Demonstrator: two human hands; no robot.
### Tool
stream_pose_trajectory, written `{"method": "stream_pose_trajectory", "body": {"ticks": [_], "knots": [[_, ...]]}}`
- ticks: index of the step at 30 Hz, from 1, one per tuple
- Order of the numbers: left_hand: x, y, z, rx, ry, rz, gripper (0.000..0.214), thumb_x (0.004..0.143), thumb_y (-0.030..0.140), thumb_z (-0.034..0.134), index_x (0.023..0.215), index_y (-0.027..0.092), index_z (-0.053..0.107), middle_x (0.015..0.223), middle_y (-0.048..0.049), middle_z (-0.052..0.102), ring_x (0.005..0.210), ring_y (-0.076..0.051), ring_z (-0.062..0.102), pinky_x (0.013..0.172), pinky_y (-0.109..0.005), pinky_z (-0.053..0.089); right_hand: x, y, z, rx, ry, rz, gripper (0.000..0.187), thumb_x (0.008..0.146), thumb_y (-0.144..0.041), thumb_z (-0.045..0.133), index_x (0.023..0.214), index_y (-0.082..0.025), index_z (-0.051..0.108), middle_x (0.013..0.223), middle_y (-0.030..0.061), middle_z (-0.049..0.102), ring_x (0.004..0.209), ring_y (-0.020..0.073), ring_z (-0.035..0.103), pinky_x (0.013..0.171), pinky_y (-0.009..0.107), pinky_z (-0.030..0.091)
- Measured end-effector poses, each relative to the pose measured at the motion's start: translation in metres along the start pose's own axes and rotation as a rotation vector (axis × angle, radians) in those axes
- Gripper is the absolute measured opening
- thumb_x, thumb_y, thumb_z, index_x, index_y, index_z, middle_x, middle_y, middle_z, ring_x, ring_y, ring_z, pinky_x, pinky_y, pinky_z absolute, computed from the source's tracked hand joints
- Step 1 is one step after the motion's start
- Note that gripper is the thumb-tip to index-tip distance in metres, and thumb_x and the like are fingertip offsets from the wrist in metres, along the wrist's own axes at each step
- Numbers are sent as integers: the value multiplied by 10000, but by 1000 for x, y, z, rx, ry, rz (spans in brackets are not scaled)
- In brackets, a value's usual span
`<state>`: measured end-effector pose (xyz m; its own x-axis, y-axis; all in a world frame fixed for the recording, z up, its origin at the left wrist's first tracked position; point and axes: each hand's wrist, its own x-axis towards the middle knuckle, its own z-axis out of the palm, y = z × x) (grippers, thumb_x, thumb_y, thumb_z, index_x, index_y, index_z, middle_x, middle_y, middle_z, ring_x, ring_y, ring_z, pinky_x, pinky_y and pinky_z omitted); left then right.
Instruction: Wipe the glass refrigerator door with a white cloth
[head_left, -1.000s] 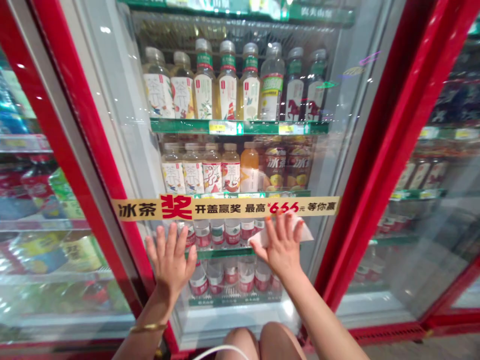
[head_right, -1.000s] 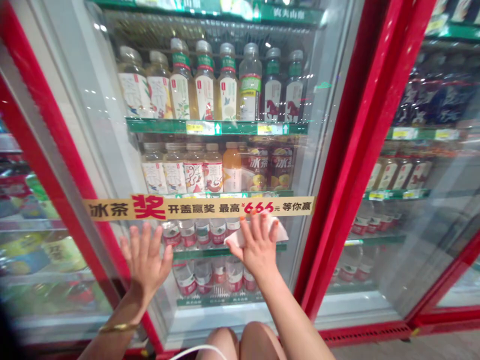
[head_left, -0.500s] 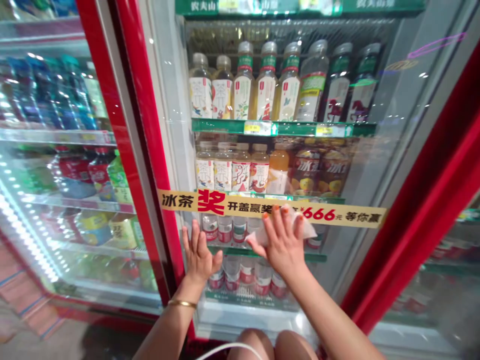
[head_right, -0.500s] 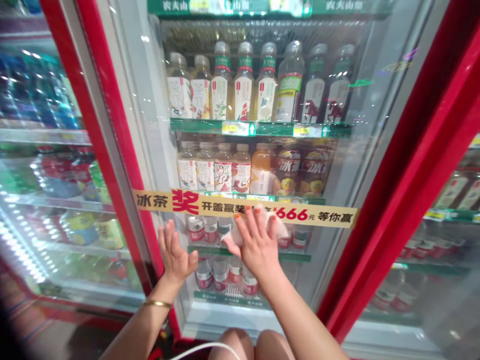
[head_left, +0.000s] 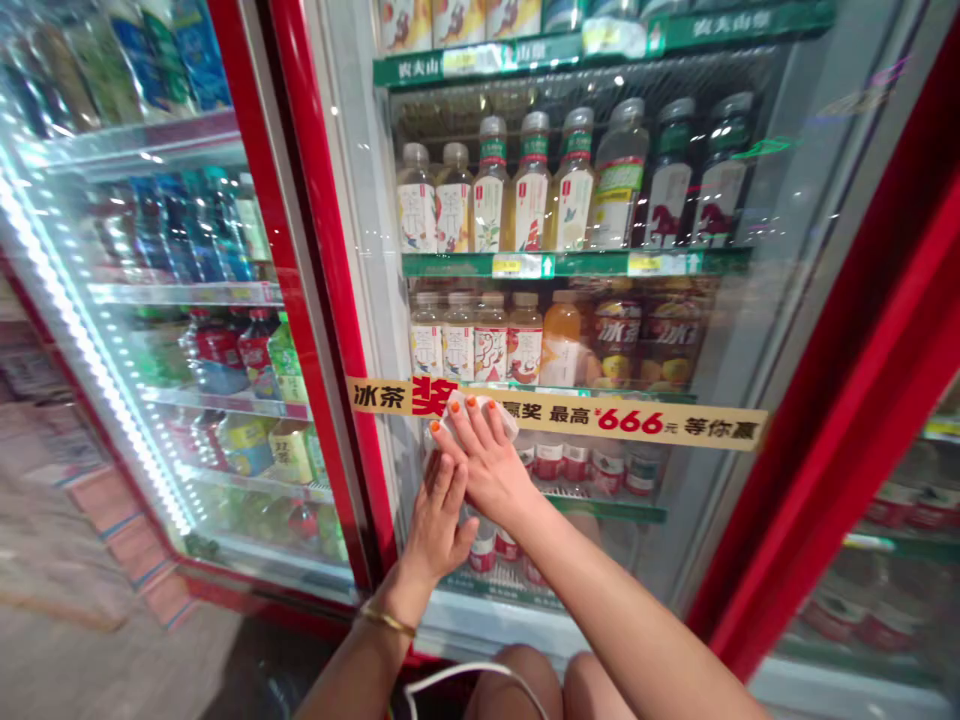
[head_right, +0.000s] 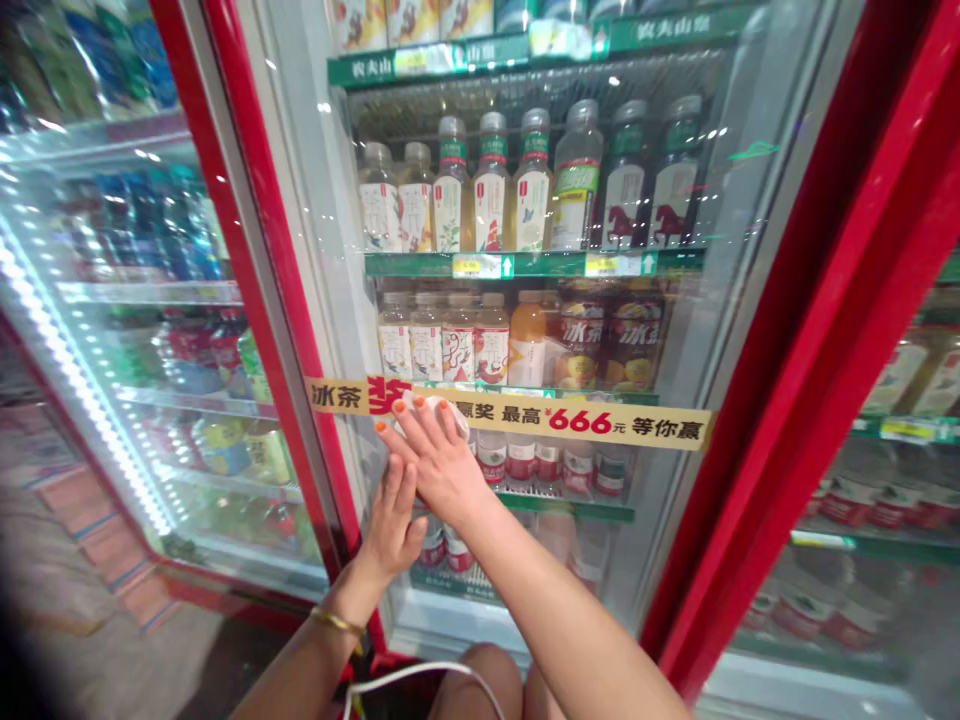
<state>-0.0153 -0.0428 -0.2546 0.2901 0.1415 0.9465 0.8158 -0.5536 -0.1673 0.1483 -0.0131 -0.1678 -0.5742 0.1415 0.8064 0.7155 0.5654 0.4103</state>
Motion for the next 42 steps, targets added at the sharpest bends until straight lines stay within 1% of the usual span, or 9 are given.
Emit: {"method": "stream_pose_trajectory", "body": {"ticks": [6,9,13,17,22,26,30,36,42], "knots": [[11,-8,-22,233,-143,-44,690,1086,348,548,1742,200,398,1739,-129,520,1743,-295,277,1430,-499,228,-72,57,-67,-98,63,103,924,1039,-452,653,1793,-128,227,1879,167,163,1781,318,18,1446,613,77],[29,3,-22,316,18,-123,522,1040,310,660,1555,231,637,1679,-147,589,1705,-350,359,1407,-598,258,-108,83,-80,-168,157,142,990,1010,-407,684,1811,-172,153,1891,132,80,1778,316,55,1444,637,70],[57,14,5,257,203,-118,241,965,195,767,1205,208,748,1525,-144,695,1586,-297,515,1323,-495,441,-130,96,-80,-185,285,119,943,1011,-358,667,1803,-169,192,1894,95,148,1766,281,166,1454,571,144],[54,12,30,225,234,11,473,933,84,746,1381,226,696,1692,-133,550,1678,-273,407,1347,-448,438,-129,94,-78,-148,337,94,895,1021,-327,670,1795,-195,239,1884,56,220,1748,251,240,1453,512,198],[27,-14,18,202,79,161,795,1006,48,509,1713,401,420,1690,-10,593,1608,-162,517,1327,-367,470,-128,92,-78,-106,369,100,879,1022,-306,677,1790,-207,263,1878,32,246,1741,242,261,1454,482,210],[37,-32,5,244,74,-94,789,1048,126,396,1804,182,178,1816,-174,377,1735,-264,289,1421,-528,329,-131,89,-73,-143,357,159,837,1037,-330,644,1787,-236,285,1862,35,278,1740,241,263,1455,505,177],[57,-14,20,282,137,-333,766,1118,273,363,1803,110,62,1884,-199,92,1777,-296,-34,1455,-616,-4,-135,86,-67,-170,295,191,770,1070,-388,599,1778,-275,318,1854,42,298,1744,242,251,1456,524,132],[37,-1,30,308,-21,43,802,1107,394,491,1812,293,122,1818,-74,387,1758,-213,210,1467,-512,129,-145,84,-60,-136,320,291,760,1061,-408,628,1766,-338,352,1803,67,433,1695,306,381,1429,597,213],[89,-33,12,435,125,-504,1084,1078,677,464,1780,55,-79,1845,-334,-36,1763,-448,-20,1402,-718,178,-144,83,-61,-112,328,299,771,1057,-413,632,1769,-322,353,1784,77,465,1668,322,429,1423,584,244]]}}
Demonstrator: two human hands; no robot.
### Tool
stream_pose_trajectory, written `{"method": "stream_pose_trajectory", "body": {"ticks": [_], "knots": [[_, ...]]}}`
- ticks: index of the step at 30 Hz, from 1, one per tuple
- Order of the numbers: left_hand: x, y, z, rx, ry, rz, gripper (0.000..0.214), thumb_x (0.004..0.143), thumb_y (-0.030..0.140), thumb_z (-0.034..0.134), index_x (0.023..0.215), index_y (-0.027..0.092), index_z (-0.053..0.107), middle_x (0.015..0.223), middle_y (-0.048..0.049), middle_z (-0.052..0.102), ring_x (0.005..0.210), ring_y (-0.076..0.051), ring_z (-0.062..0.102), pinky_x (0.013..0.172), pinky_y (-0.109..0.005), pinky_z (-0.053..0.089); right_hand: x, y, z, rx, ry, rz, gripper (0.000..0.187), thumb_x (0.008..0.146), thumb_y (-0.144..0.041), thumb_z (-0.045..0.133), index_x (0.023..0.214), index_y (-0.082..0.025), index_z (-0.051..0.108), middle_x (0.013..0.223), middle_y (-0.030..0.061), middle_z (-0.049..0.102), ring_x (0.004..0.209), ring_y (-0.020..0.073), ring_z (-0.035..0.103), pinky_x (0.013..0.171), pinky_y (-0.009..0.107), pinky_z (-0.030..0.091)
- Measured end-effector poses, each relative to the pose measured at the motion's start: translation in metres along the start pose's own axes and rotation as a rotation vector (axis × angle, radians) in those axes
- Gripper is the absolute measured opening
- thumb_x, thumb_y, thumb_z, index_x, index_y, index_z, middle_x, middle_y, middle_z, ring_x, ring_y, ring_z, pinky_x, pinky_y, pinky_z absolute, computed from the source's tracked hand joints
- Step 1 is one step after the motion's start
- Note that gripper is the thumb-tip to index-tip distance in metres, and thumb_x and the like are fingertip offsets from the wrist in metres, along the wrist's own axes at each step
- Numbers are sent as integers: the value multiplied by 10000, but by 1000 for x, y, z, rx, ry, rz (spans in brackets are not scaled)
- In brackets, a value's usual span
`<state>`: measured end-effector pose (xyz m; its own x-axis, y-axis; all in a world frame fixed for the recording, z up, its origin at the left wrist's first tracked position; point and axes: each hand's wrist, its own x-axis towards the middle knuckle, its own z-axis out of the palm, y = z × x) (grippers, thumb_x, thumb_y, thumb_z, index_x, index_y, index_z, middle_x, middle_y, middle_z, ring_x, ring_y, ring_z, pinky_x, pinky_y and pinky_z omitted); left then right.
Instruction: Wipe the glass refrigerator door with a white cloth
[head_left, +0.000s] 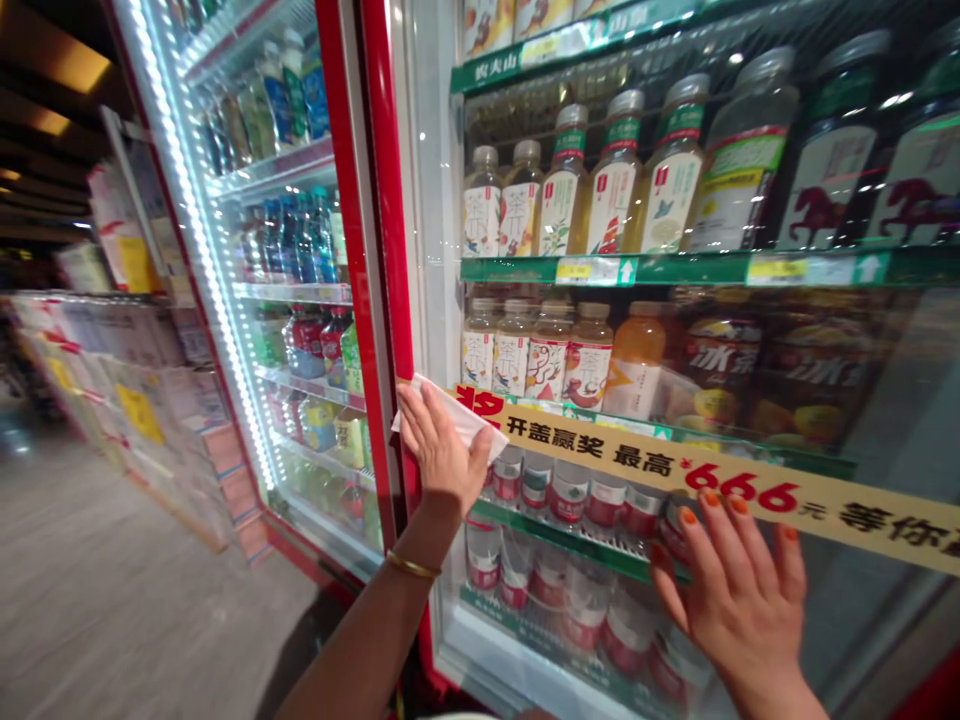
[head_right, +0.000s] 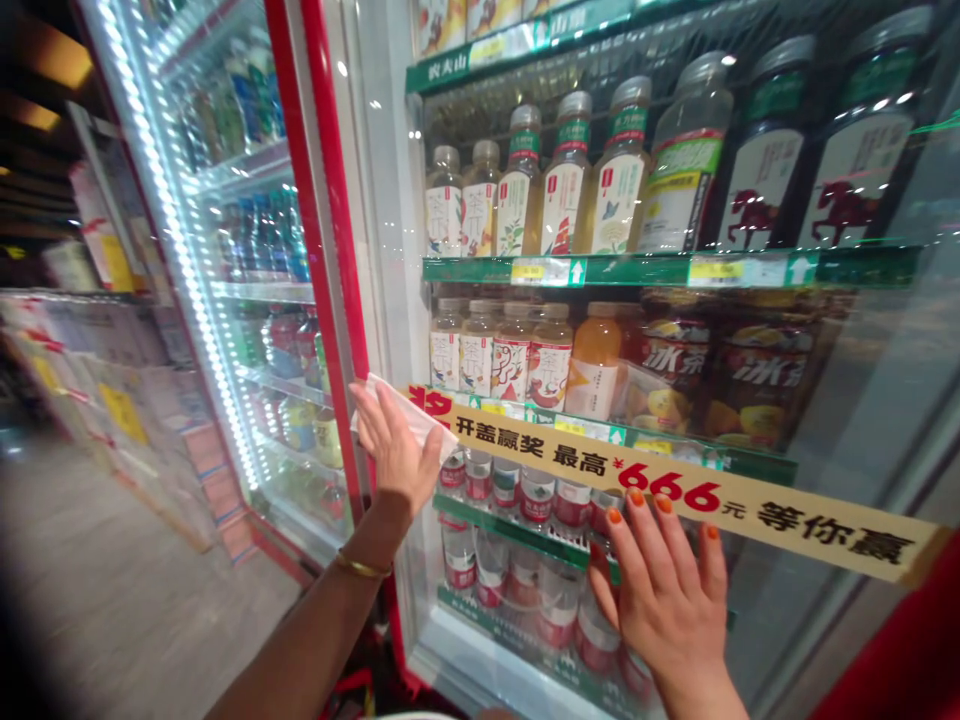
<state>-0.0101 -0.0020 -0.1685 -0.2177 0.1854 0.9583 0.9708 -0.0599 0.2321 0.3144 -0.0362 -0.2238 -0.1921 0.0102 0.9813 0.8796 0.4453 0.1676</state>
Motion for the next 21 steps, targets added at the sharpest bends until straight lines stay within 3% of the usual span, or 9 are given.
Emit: {"method": "stream_pose_trajectory", "body": {"ticks": [2,4,7,10,13,15,18,19,21], "knots": [[-3,16,1,-32,-23,41,1142,1041,807,397,1788,54,-28,1861,-306,23,1769,-411,-55,1433,-680,64,2,-1,-1,-18,-1,-10,784,1053,-399,630,1774,-315,336,1788,76,455,1668,321,428,1429,584,223],[-27,23,0,-75,-46,261,1195,989,888,404,1800,85,53,1861,-267,161,1780,-365,2,1455,-606,14,2,-1,0,-52,-6,-10,789,1046,-399,627,1774,-326,334,1787,74,455,1665,343,430,1428,628,189],[-55,6,-3,-96,-45,585,1240,901,899,595,1805,167,164,1818,-215,347,1770,-370,131,1465,-590,51,0,-2,4,-96,-6,23,768,1034,-428,626,1756,-388,367,1777,49,474,1664,395,420,1408,729,142],[-37,-16,-2,-44,-52,388,1263,914,811,667,1806,124,96,1854,-248,225,1767,-411,108,1465,-618,88,0,-2,6,-123,-36,25,773,1015,-428,641,1742,-437,379,1739,26,531,1667,421,408,1391,781,111],[-11,-10,1,-30,-75,187,1276,963,807,591,1786,33,-2,1868,-297,30,1768,-445,-12,1441,-698,99,1,-1,5,-148,-58,10,796,1001,-405,667,1743,-430,379,1718,32,559,1672,422,397,1392,778,84],[-17,1,4,-71,-105,296,1292,933,866,579,1792,54,57,1875,-276,66,1768,-457,8,1433,-716,120,3,-1,4,-152,-68,4,786,1008,-417,665,1743,-422,384,1719,47,558,1671,428,396,1377,802,49],[-45,-2,2,-138,-124,576,1194,886,932,570,1806,270,194,1889,-95,221,1775,-360,131,1477,-562,147,4,-1,3,-151,-72,-10,772,1026,-439,633,1751,-405,371,1690,67,591,1658,419,424,1356,831,7],[-50,-9,1,-144,-114,616,1165,890,921,575,1805,309,193,1888,-58,237,1775,-333,142,1482,-526,148,5,-1,3,-151,-71,-14,774,1027,-437,629,1753,-397,367,1678,70,604,1654,408,435,1358,827,7],[-43,-23,-3,-132,-85,568,1166,933,848,592,1815,238,134,1897,-112,175,1779,-346,87,1478,-559,124,7,-1,4,-154,-65,-31,776,1025,-423,628,1755,-382,368,1665,71,618,1658,379,437,1372,803,16]]}}
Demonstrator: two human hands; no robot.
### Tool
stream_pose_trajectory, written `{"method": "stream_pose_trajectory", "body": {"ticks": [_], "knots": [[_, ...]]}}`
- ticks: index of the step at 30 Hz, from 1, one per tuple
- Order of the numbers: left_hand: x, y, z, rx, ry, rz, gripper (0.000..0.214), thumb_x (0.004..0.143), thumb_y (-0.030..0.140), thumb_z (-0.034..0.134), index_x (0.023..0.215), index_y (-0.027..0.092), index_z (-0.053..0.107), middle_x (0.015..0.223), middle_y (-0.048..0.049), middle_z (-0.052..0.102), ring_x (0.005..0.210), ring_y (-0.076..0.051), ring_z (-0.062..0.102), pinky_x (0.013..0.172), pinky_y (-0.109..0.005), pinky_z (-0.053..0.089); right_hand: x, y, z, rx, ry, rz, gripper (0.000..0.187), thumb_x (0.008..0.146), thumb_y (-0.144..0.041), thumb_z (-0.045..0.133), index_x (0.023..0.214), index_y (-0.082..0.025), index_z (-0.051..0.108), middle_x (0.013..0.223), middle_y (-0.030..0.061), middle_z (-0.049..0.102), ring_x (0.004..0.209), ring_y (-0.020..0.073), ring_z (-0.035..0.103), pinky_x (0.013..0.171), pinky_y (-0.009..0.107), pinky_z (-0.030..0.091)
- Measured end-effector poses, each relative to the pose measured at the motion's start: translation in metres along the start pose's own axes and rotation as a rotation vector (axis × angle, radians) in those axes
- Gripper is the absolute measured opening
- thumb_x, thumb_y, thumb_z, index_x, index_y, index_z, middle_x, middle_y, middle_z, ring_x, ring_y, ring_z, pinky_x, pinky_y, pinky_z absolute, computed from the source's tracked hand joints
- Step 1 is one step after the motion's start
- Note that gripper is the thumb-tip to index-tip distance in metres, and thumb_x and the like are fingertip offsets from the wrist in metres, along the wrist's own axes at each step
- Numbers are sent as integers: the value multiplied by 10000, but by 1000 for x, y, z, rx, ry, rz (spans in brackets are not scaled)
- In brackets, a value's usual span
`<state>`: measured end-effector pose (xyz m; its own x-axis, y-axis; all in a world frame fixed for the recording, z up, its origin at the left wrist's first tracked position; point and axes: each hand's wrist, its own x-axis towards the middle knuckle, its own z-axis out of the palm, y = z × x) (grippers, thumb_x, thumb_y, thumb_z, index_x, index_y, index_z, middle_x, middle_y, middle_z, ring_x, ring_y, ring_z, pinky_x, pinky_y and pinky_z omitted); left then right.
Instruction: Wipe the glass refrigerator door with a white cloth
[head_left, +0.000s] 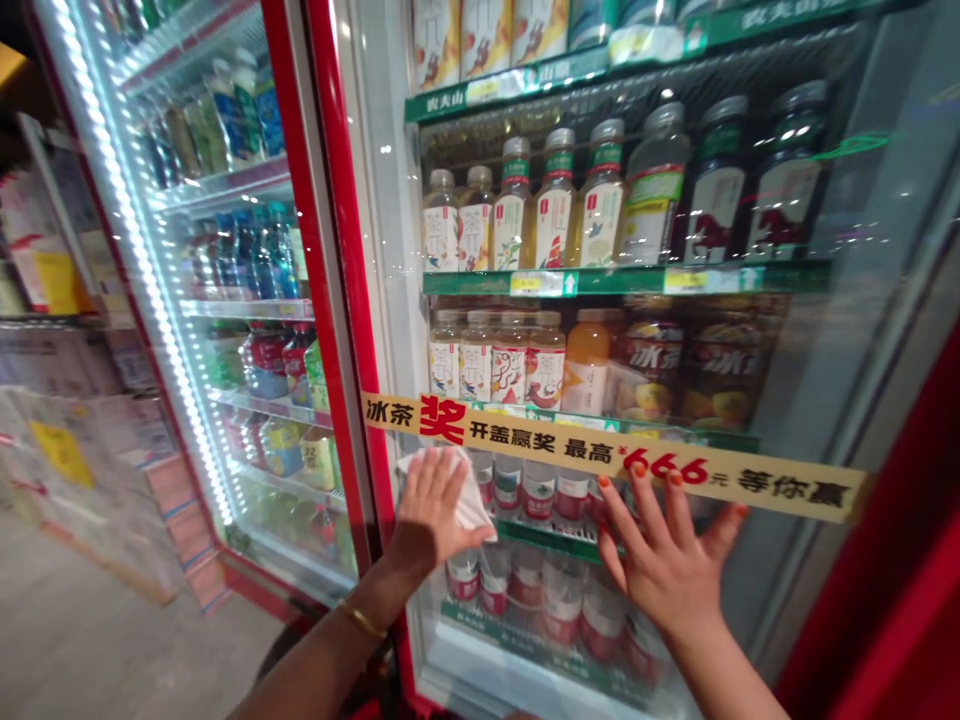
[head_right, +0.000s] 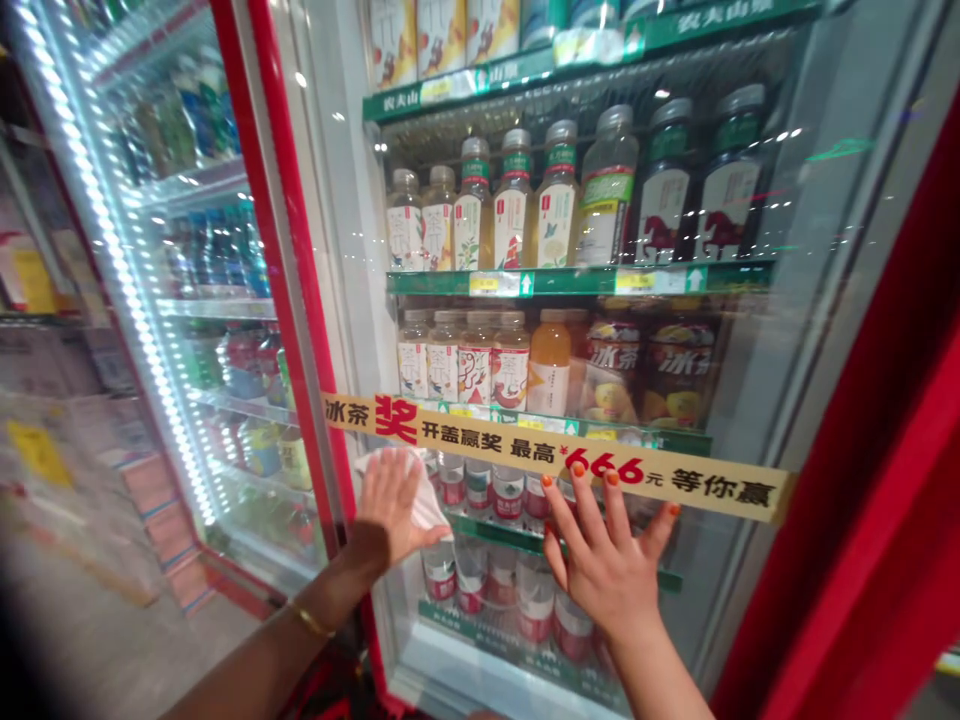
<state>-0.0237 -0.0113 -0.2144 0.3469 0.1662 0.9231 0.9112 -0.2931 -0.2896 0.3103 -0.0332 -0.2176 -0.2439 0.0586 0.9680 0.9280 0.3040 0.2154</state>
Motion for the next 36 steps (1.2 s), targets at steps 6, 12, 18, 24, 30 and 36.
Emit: {"method": "stream_pose_trajectory", "body": {"ticks": [6,12,18,24,30,36], "knots": [[51,-1,-1,35,5,-371,1280,952,874,529,1785,34,41,1860,-316,60,1767,-462,-21,1409,-734,97,3,2,-3,-24,3,-21,782,1024,-421,637,1756,-353,371,1694,75,586,1704,346,356,1402,738,14],[4,4,0,26,-31,136,1158,908,863,640,1789,219,253,1793,-166,432,1764,-330,207,1464,-539,125,0,2,-3,-3,-7,-10,801,1007,-409,648,1757,-373,368,1690,61,592,1675,353,412,1404,737,28],[51,-5,-2,56,-48,-333,1331,906,891,604,1786,37,86,1856,-316,111,1767,-463,-4,1418,-703,102,4,0,-2,-15,-2,-12,811,1012,-413,627,1769,-370,337,1716,62,564,1676,365,405,1398,743,20],[3,17,1,20,-50,139,1165,909,888,600,1789,202,262,1809,-161,405,1786,-299,73,1468,-505,-5,-8,8,-26,14,-75,14,881,992,-443,690,1781,-380,301,1856,50,325,1732,396,271,1403,738,45],[38,-17,-5,47,-8,-394,1167,1014,775,498,1782,15,57,1861,-312,53,1769,-440,-52,1419,-710,68,-21,20,-19,-111,1,75,886,1000,-445,685,1787,-325,295,1889,67,188,1759,381,172,1413,725,48],[-6,27,14,-8,-145,38,1172,772,894,768,1702,248,467,1756,-188,484,1740,-418,256,1445,-636,116,-27,20,-9,-82,14,120,875,969,-392,714,1766,-351,356,1867,65,282,1716,421,300,1400,760,123]]}}
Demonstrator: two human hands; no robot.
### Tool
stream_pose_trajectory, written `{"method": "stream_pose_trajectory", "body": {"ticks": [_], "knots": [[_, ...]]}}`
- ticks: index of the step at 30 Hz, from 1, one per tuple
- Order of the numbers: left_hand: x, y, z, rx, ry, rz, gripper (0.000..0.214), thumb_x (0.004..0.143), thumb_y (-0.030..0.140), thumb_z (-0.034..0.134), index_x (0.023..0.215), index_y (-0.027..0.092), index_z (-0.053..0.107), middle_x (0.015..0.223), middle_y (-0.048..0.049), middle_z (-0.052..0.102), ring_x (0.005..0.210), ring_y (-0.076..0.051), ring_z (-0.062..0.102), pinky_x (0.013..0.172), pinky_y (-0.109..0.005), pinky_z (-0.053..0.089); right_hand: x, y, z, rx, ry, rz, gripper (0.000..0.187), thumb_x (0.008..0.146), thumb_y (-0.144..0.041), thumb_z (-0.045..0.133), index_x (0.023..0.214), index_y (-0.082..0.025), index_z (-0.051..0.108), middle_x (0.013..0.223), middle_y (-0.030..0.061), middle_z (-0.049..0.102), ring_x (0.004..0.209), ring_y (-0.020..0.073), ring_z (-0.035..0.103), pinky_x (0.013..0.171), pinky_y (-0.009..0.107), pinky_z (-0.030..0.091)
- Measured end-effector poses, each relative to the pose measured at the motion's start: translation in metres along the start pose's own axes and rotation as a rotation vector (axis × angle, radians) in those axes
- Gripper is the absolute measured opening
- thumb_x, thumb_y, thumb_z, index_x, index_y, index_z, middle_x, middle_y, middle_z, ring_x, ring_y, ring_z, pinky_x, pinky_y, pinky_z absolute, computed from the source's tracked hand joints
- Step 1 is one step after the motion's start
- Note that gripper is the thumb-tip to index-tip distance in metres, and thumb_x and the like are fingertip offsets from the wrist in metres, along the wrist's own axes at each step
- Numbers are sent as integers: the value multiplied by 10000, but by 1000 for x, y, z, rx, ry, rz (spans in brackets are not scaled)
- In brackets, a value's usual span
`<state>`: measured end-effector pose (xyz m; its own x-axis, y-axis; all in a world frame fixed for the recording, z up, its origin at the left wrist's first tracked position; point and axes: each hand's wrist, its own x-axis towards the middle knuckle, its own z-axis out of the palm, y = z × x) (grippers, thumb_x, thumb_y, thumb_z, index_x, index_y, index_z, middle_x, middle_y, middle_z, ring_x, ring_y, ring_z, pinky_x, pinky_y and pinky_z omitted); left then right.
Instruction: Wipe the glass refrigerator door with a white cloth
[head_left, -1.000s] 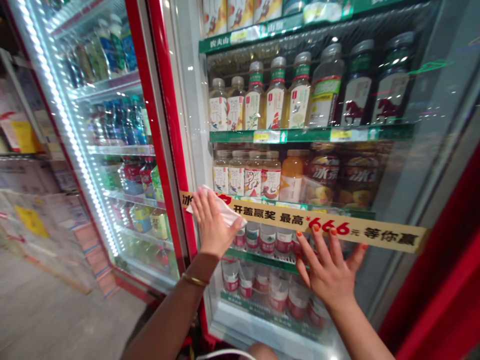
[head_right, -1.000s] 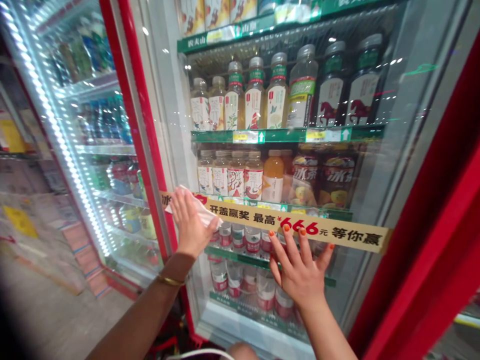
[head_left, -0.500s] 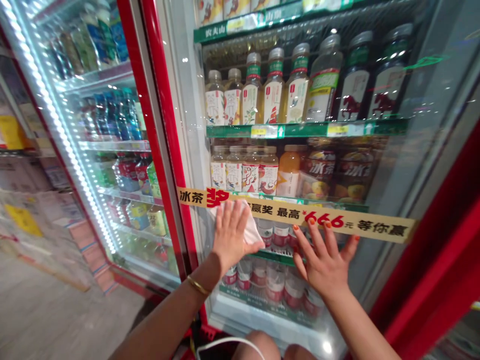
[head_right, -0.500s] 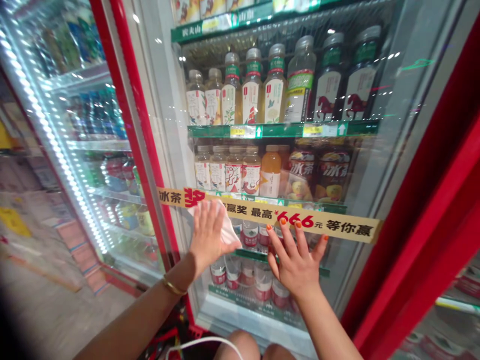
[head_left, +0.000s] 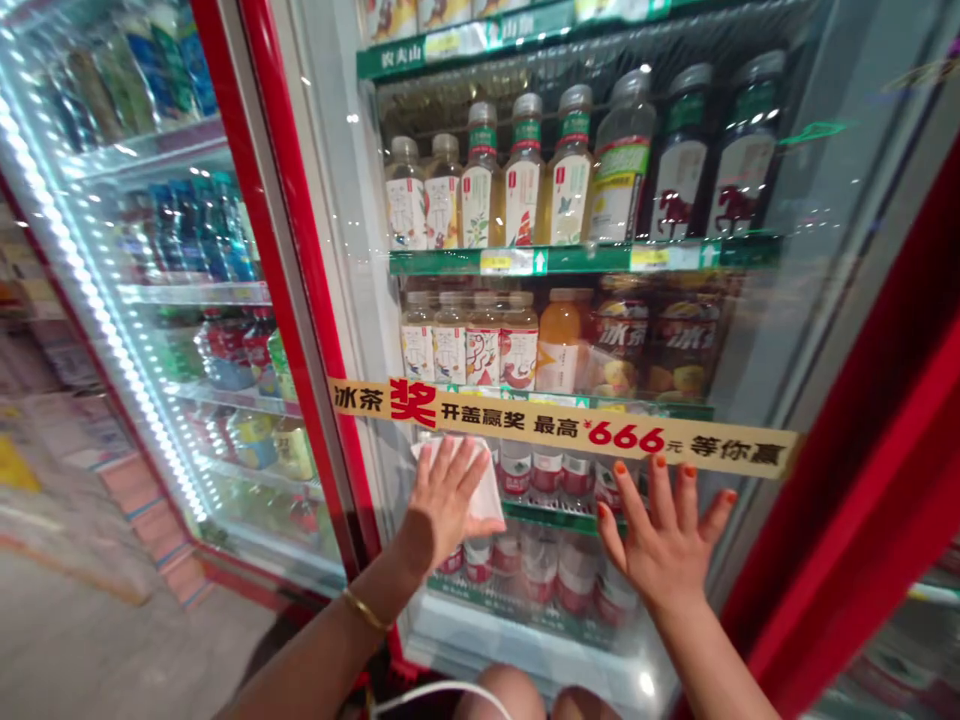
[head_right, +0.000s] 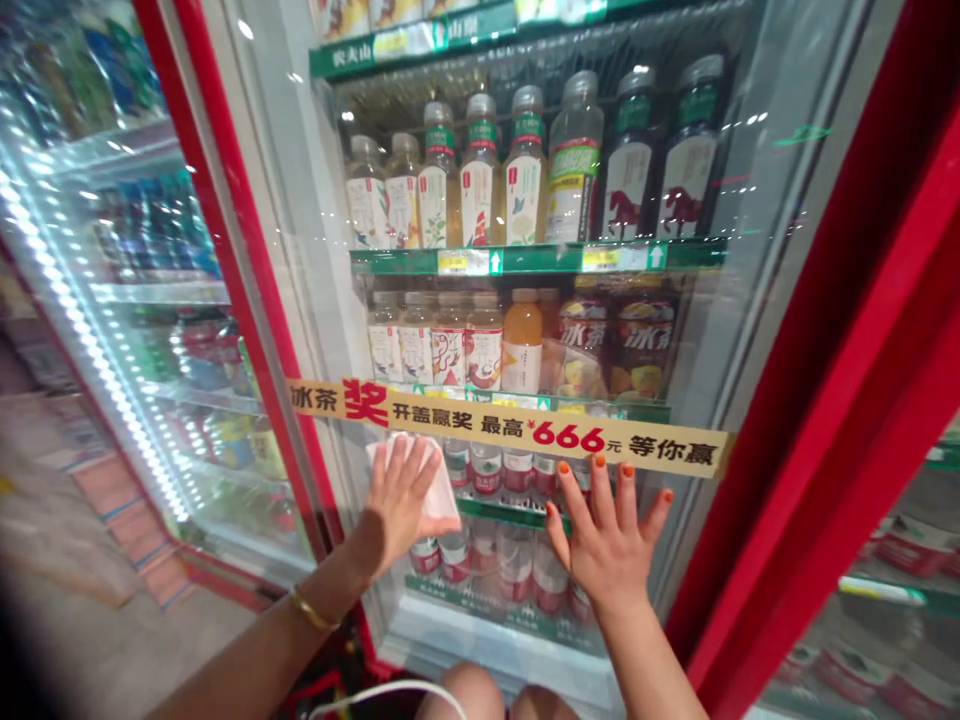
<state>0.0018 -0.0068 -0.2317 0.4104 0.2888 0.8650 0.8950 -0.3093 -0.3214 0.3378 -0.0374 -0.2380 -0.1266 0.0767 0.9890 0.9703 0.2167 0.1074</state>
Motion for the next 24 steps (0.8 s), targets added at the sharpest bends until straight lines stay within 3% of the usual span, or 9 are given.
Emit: {"method": "stream_pose_trajectory", "body": {"ticks": [3,5,7,10,12,14,18,21,24], "knots": [[-9,-22,-6,12,32,-115,1217,810,884,739,1751,211,364,1784,-213,429,1742,-426,245,1438,-662,139,-1,0,-1,-4,-4,-24,848,999,-436,685,1770,-337,347,1873,66,259,1737,393,254,1411,731,97],[14,-31,-15,13,75,-331,1377,828,923,674,1785,68,177,1841,-308,210,1759,-479,96,1423,-712,97,-1,1,-1,-13,-4,-27,856,1001,-438,683,1775,-337,332,1871,80,257,1737,403,252,1394,764,114],[44,-20,-20,-8,101,-447,1488,809,956,655,1775,-5,60,1847,-348,42,1752,-511,-25,1413,-736,57,-1,1,-2,-20,-4,-14,884,979,-421,709,1775,-348,329,1870,87,261,1727,424,271,1377,792,137],[54,17,-15,-36,85,-259,1458,794,943,695,1794,65,99,1863,-293,123,1764,-472,20,1435,-690,54,-3,2,-4,-13,-17,-9,912,957,-399,737,1774,-357,333,1874,71,260,1728,412,274,1393,758,144],[33,32,-8,-39,80,-38,1316,827,930,674,1805,195,189,1861,-170,278,1778,-367,100,1472,-570,65,-7,2,-4,-9,-21,-20,901,965,-387,724,1775,-350,331,1875,58,256,1738,382,256,1412,714,142],[10,26,-2,-27,102,71,1204,866,912,644,1802,281,223,1843,-89,357,1779,-295,124,1483,-496,73,-10,2,-4,-15,-22,-24,880,978,-386,701,1776,-339,333,1873,56,256,1745,364,241,1421,691,139],[17,1,-8,36,141,-145,1370,838,920,669,1805,123,116,1848,-264,232,1770,-431,46,1437,-679,89,-10,1,-3,-27,-14,-25,866,991,-384,667,1781,-329,317,1876,53,241,1748,357,229,1425,683,124],[44,22,-14,70,104,-297,1416,833,908,696,1785,35,115,1843,-317,168,1763,-466,-33,1426,-701,74,-4,1,-6,-32,0,-49,839,1026,-390,624,1790,-298,289,1886,51,201,1764,320,172,1436,643,74],[37,51,-14,64,32,9,1174,884,875,676,1782,223,293,1858,-126,304,1787,-330,-26,1468,-568,14,-1,0,-8,-21,-1,-68,834,1037,-397,618,1792,-275,284,1892,54,181,1770,297,148,1446,600,44]]}}
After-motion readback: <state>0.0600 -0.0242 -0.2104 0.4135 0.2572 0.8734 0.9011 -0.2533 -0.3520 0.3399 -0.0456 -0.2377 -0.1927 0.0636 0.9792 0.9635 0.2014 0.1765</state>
